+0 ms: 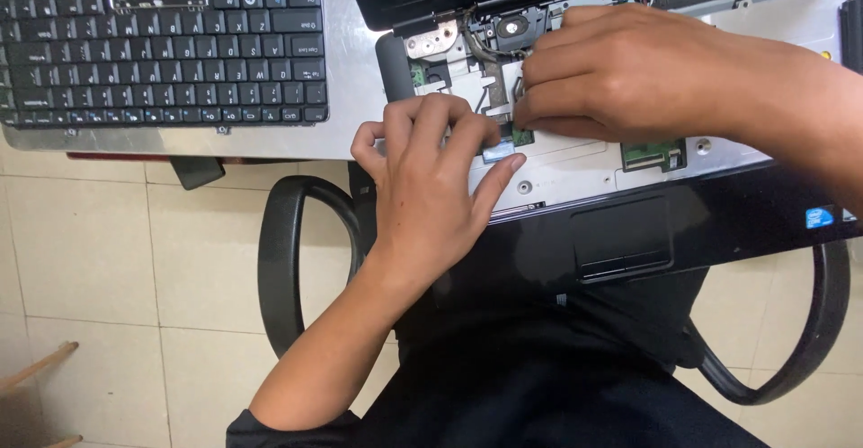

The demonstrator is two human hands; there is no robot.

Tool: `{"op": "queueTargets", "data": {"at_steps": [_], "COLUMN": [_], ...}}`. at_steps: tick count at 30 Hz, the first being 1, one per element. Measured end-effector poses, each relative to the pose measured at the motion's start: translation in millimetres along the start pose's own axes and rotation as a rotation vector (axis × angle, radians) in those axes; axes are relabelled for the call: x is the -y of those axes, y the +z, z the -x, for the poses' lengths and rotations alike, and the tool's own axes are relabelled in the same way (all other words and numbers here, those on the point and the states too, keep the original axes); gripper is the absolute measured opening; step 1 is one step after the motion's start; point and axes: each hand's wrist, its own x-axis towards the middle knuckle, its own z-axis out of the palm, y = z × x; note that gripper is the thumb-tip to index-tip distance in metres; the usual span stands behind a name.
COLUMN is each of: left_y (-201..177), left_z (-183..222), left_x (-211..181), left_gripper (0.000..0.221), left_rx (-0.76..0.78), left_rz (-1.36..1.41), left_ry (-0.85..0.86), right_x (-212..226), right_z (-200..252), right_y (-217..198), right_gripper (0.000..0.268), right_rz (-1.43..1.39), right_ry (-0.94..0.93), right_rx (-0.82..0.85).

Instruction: Connecting internal ribbon cables and installing the keyboard on a laptop during a repair process.

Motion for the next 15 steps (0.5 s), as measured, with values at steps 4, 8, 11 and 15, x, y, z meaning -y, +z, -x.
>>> {"op": "queueTargets", "data": {"at_steps": [4,8,11,15], "left_y": [-1,-3,-4,-4], "left_z": [-1,-3,-3,-2], "left_x": [0,-1,-3,-4], "left_gripper": [0.025,0.020,0.020,0.021], "left_rx": [0.027,0.036,0.030,-0.006], "left_rz": [-0.062,-0.082,-0.109,-0.209], "left_ry": [0.018,0.044,0.057,0.095], "right_x": [21,39,47,51], "right_z": [9,19,21,24], "right_y": [-4,3,5,10], "right_gripper": [0.013,0.014,0.020,0.025], "right_rz": [-0.021,0.021,0.064,0.139], "right_ry": [0.146,0.258,0.274,0.273], "right_rx": [-0.119,-0.210,-0.245,-0.253]}}
